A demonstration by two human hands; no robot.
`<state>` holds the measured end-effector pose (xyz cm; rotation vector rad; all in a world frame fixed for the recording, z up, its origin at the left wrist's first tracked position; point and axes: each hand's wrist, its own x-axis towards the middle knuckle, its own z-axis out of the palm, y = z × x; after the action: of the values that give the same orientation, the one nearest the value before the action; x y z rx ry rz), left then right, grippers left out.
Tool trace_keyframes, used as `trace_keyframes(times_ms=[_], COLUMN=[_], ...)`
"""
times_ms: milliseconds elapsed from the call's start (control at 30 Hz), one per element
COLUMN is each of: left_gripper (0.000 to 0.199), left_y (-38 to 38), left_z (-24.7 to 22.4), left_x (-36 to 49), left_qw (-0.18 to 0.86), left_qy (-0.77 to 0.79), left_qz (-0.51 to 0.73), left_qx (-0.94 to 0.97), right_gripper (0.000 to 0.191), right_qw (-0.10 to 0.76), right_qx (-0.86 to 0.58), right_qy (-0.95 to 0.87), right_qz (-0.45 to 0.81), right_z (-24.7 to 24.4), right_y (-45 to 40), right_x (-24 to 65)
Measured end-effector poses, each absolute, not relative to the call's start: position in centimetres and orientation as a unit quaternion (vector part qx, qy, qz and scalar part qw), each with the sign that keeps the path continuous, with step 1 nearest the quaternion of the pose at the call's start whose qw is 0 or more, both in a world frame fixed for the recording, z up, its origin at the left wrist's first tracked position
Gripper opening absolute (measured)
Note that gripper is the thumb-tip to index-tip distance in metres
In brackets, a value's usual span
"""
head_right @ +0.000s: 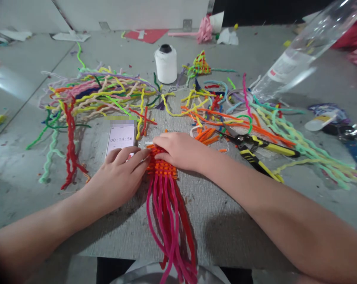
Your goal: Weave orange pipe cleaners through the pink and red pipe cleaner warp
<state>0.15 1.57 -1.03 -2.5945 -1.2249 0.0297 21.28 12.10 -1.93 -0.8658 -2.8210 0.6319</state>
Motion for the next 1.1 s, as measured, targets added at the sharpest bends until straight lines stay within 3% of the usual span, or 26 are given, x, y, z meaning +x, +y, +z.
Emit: trace_keyframes(times_ms=[367, 633, 1100], left_gripper=[0.032, 0.034, 0.035], left_y=[1.7, 1.3, 1.5], left_z=[-1.3, -1.2, -1.2], left_x=[0.1, 0.3, 0.3], left_qw=[0.120, 0.124, 0.094], left_qy=[-0.427, -0.445, -0.457], left_qz=[0.018, 0.021, 0.013], left_qx=[-0.896, -0.887, -0.884], right_gripper=[0.030, 0.033, 0.031], right_qw=[0.028, 0.076, 0.035], right_qx=[-0.270, -0.291, -0.287], right_qy=[-0.953, -0.933, -0.943], right_qz=[0.139, 0.196, 0.167], right_z=[-1.7, -2.3, -1.7], right_y=[11.1, 11.4, 11.3], right_x=[21.0, 21.3, 21.1])
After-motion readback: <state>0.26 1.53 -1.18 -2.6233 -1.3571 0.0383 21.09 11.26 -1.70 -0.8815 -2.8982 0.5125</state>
